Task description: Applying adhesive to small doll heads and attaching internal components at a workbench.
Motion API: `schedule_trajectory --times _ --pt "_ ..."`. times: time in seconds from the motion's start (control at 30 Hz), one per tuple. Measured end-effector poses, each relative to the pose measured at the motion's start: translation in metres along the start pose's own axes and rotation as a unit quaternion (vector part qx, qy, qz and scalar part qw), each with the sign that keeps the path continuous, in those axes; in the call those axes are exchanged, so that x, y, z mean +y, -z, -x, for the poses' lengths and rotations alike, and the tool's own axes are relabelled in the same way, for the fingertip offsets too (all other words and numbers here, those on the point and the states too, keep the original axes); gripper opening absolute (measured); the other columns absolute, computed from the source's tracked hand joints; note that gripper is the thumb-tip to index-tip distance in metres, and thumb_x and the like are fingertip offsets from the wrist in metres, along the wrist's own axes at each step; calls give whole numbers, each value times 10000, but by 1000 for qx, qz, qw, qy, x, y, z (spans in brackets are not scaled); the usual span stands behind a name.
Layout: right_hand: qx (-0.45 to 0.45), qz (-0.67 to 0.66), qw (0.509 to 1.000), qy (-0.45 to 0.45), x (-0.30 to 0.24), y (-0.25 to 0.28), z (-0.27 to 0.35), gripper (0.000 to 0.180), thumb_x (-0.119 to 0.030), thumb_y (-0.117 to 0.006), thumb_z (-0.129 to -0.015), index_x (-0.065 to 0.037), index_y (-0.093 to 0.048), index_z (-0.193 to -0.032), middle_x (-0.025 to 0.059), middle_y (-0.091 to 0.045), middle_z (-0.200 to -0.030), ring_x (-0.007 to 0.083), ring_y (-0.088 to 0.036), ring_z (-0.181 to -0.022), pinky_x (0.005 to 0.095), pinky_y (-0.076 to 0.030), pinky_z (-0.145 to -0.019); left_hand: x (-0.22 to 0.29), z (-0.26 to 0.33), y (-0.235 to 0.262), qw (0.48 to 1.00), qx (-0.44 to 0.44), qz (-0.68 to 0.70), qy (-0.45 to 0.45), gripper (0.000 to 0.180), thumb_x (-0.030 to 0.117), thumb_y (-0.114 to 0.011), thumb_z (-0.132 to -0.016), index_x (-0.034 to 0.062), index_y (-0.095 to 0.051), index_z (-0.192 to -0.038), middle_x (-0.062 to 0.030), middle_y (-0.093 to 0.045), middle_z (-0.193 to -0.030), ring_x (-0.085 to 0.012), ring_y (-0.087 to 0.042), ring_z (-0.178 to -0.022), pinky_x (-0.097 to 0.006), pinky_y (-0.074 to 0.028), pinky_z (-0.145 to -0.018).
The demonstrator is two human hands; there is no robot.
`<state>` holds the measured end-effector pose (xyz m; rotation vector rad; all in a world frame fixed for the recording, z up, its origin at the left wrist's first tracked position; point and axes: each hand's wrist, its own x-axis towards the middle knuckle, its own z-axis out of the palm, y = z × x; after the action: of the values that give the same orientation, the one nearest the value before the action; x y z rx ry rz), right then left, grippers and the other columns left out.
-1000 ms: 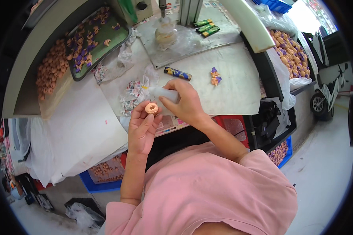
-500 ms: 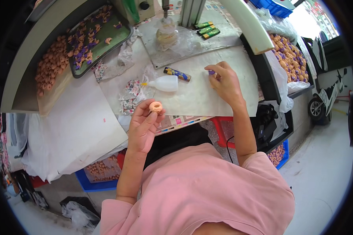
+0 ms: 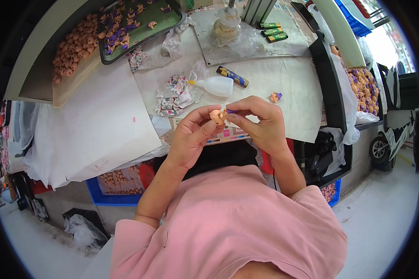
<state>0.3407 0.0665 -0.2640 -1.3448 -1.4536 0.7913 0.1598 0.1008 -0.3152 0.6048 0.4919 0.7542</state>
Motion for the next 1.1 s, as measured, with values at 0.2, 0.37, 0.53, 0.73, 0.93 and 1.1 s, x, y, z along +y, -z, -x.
schedule_trajectory --times 0.2,0.37,0.53,0.73,0.93,1.1 --pt "-18 20 1000 -8 2 1 5 166 21 -754 -730 -1 -709 -889 80 -671 -816 128 -656 -759 240 -520 -685 -5 2 8 1000 10 -9 4 336 95 -677 -862 12 -591 -1175 -70 -642 -1042 -140 -640 -893 -275 -545 -818" --pt "-46 -59 996 -43 14 4 7 165 51 -744 -727 9 -708 -883 74 -659 -789 115 -644 -715 220 -508 -658 -6 2 12 999 -7 -38 3 293 67 -690 -847 6 -617 -1124 -77 -661 -963 -142 -656 -837 -273 -565 -766" --pt "-40 -16 998 -34 17 3 6 156 85 -711 -737 19 -705 -879 73 -647 -784 111 -638 -712 217 -511 -640 -7 1 4 996 45 -76 -5 240 68 -690 -847 0 -626 -1068 -75 -668 -921 -136 -660 -809 -274 -572 -724" --pt "-40 -25 999 -15 11 4 2 162 57 -717 -745 17 -704 -902 67 -650 -782 112 -641 -710 219 -509 -630 -3 1 5 998 7 26 55 187 97 -669 -871 19 -611 -1030 -64 -659 -904 -132 -658 -781 -277 -570 -727" --pt "-144 92 981 94 -4 15 -26 182 -19 -726 -771 -45 -722 -950 104 -687 -885 190 -663 -721 282 -520 -667 4 10 3 998 -22 34 38 213 78 -640 -887 41 -555 -1078 -62 -630 -983 -137 -647 -851 -297 -556 -803" --pt "180 291 819 460 -72 61 -122 262 -102 -703 -812 -84 -681 -1072 94 -692 -960 228 -668 -846 297 -505 -724 25 21 -15 998 36 53 10 262 83 -564 -933 14 -522 -1182 -74 -622 -1039 -154 -641 -910 -292 -545 -833"
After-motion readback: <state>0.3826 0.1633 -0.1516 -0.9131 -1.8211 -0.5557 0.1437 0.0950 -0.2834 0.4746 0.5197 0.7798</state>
